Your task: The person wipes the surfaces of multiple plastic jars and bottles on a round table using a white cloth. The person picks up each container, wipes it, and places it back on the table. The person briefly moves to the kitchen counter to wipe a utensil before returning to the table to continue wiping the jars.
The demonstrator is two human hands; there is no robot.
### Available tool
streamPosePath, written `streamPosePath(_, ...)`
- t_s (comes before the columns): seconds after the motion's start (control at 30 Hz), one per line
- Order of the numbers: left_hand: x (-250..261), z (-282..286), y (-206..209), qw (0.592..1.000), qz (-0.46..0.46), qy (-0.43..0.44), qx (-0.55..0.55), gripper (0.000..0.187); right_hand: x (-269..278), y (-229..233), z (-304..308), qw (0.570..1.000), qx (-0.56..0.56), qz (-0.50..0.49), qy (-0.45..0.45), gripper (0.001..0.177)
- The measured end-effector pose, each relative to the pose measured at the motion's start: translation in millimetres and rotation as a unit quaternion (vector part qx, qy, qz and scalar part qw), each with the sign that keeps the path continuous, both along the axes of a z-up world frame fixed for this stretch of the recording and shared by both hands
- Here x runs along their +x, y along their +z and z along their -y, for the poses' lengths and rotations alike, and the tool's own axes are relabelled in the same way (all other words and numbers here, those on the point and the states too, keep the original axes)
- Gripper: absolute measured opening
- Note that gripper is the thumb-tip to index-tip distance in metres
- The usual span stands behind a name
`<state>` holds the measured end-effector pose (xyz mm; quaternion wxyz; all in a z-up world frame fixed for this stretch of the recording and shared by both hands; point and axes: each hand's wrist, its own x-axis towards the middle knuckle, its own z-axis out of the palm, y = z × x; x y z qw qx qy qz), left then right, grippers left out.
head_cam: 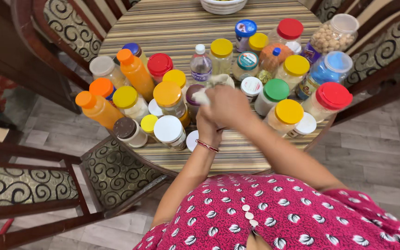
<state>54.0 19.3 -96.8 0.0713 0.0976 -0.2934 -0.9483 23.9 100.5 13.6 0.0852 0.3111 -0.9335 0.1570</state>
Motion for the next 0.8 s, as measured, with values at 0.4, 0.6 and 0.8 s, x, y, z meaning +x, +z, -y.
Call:
streamPosePath(0.4,1,2,-7,0.983,-0.044,0.171,0.058,0.035,-33,-110,-25,0.460,-0.785,0.408,-0.074,0.035)
streamPosePath(0.6,15,8,-57,0.836,-0.131,0.289,-0.448,0.045,4,-122,-20,0.415,-0.769,0.467,-0.134,0.041)
streamPosePath(0.8,69,45,-80,0.703,-0.064,0.123,-0.697,0.104,14,-152,-28,0.537,-0.695,0.451,-0.159,0.035)
